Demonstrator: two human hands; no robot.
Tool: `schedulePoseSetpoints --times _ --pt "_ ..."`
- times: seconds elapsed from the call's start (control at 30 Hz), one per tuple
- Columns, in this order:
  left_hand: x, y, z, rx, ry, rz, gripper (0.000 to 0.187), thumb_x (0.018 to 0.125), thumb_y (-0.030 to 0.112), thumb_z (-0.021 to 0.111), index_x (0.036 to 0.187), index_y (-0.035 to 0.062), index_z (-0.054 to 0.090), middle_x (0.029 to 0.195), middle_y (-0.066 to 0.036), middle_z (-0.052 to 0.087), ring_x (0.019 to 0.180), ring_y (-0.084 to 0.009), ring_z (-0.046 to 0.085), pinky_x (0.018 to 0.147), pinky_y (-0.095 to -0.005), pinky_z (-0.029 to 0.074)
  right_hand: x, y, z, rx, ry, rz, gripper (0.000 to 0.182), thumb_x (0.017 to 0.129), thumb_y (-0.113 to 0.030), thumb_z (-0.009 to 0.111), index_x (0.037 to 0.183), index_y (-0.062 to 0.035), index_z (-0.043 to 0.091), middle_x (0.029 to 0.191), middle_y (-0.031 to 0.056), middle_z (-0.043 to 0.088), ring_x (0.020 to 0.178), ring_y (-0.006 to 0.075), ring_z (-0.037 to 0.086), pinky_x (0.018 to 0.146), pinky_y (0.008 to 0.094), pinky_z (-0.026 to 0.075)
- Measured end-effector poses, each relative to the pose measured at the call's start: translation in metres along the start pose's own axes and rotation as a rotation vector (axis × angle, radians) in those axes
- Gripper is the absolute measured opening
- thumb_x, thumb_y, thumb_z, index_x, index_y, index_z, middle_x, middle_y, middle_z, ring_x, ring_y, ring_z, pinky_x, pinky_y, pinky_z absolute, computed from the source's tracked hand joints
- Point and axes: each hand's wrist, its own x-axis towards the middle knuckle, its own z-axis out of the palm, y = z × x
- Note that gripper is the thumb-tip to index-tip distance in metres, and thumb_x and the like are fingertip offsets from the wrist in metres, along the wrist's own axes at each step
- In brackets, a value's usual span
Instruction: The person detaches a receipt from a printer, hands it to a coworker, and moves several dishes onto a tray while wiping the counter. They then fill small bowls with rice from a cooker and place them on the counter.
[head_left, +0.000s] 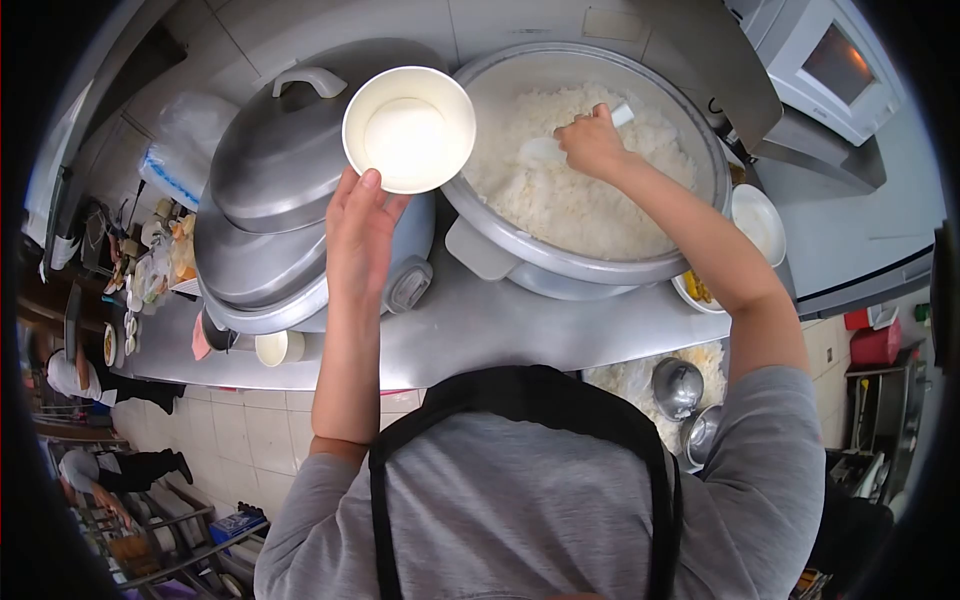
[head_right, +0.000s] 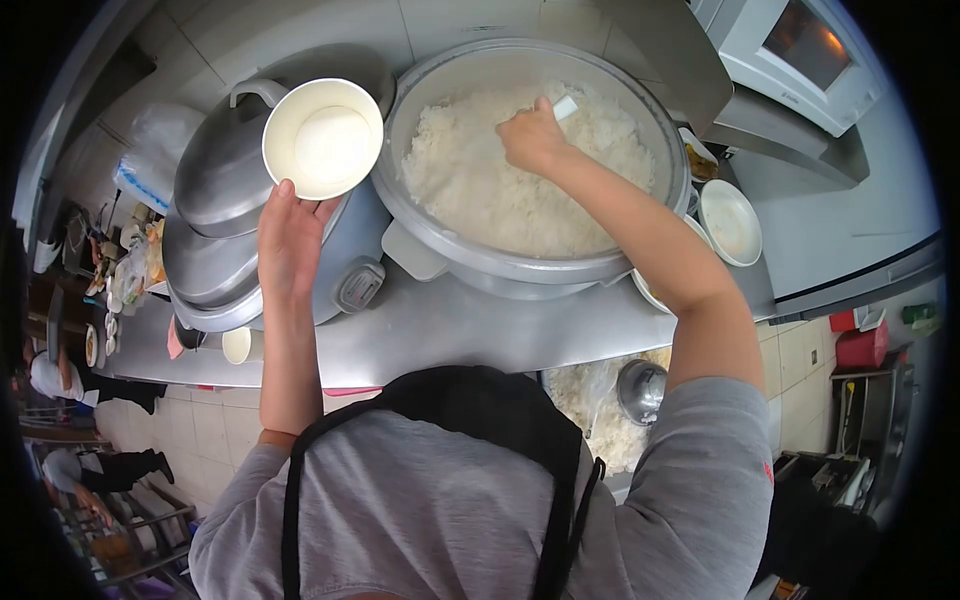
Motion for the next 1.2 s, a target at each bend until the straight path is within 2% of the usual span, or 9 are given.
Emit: schedulePoseSetpoints --times 0.07,0.4,0.47,0.67,0.9,0.97,1.1,1.17,1.2 --pt "0.001 0.000 0.000 -0.016 0.007 -0.023 0.047 0.082 0.024 0.055 0.118 -0.0014 0.039 0.113 -0.009 0.049 0.106 -0.0168 0.047 0.089 -0.0324 0.037 0.001 -0.006 -0.001 0.038 -0.095 0.069 0.012 0.066 -0.008 0.050 0.071 -0.0098 0.060 0.066 0.0086 0.060 0.066 0.0223 0.056 0.074 0.0366 0.024" --pt "0.003 0.004 -0.008 -0.052 0.011 -0.007 0.043 0.082 0.024 0.054 0.116 -0.0005 0.041 0.111 -0.008 0.051 0.103 -0.0161 0.049 0.087 -0.0314 0.039 -0.005 -0.015 -0.011 0.259 -0.122 0.117 0.014 0.069 -0.009 0.047 0.073 -0.0094 0.061 0.069 0.0107 0.060 0.069 0.0238 0.057 0.076 0.0378 0.023" --pt "0.005 0.002 -0.008 -0.054 0.015 -0.010 0.042 0.082 0.023 0.054 0.115 -0.0001 0.042 0.110 -0.008 0.051 0.103 -0.0158 0.049 0.087 -0.0312 0.039 -0.005 -0.019 -0.015 0.290 -0.157 0.144 0.014 0.075 -0.011 0.052 0.082 -0.0127 0.064 0.069 0.0103 0.060 0.072 0.0222 0.055 0.077 0.0351 0.023" --pt "0.008 -0.001 -0.006 -0.032 -0.001 -0.029 0.039 0.082 0.022 0.054 0.113 0.0010 0.043 0.108 -0.007 0.052 0.100 -0.0144 0.050 0.085 -0.0310 0.039 -0.006 -0.036 -0.017 0.310 -0.246 0.097 0.016 0.075 -0.011 0.050 0.082 -0.0118 0.064 0.068 0.0097 0.060 0.071 0.0227 0.055 0.077 0.0345 0.024" --pt "0.012 0.003 -0.004 0.022 0.004 -0.016 0.044 0.082 0.024 0.055 0.116 -0.0008 0.042 0.107 -0.008 0.052 0.099 -0.0156 0.050 0.089 -0.0334 0.036 -0.024 -0.037 -0.018 0.439 -0.201 0.055 0.017 0.073 -0.010 0.048 0.081 -0.0117 0.063 0.067 0.0088 0.059 0.071 0.0233 0.054 0.076 0.0347 0.024" --pt "0.014 0.002 -0.001 0.025 0.002 -0.023 0.045 0.082 0.024 0.055 0.116 -0.0013 0.041 0.107 -0.009 0.052 0.099 -0.0161 0.050 0.089 -0.0339 0.036 -0.034 -0.039 -0.016 0.526 -0.160 0.004 0.012 0.070 -0.008 0.044 0.063 -0.0096 0.054 0.061 0.0098 0.054 0.067 0.0259 0.052 0.071 0.0361 0.023" --pt "0.025 -0.003 0.006 0.025 -0.019 -0.045 0.054 0.079 0.025 0.058 0.120 -0.0028 0.035 0.104 -0.010 0.052 0.098 -0.0172 0.050 0.090 -0.0350 0.035 -0.053 -0.028 -0.025 0.538 -0.227 0.027 0.011 0.069 -0.008 0.044 0.062 -0.0085 0.052 0.061 0.0097 0.053 0.067 0.0265 0.052 0.069 0.0372 0.024" --pt "0.032 -0.009 0.009 0.028 -0.020 -0.062 0.059 0.078 0.024 0.060 0.122 -0.0036 0.033 0.102 -0.010 0.053 0.097 -0.0173 0.050 0.090 -0.0355 0.035 -0.063 -0.017 -0.029 0.549 -0.297 0.065 0.010 0.068 -0.007 0.044 0.061 -0.0062 0.051 0.062 0.0092 0.055 0.065 0.0248 0.054 0.073 0.0409 0.027" --pt "0.037 -0.012 0.012 0.149 -0.003 -0.046 0.058 0.079 0.025 0.059 0.122 -0.0048 0.033 0.107 -0.012 0.051 0.100 -0.0187 0.049 0.089 -0.0359 0.037 -0.068 -0.011 -0.032 0.545 -0.297 0.070 0.010 0.068 -0.007 0.044 0.061 -0.0062 0.051 0.062 0.0092 0.055 0.065 0.0248 0.054 0.073 0.0409 0.027"
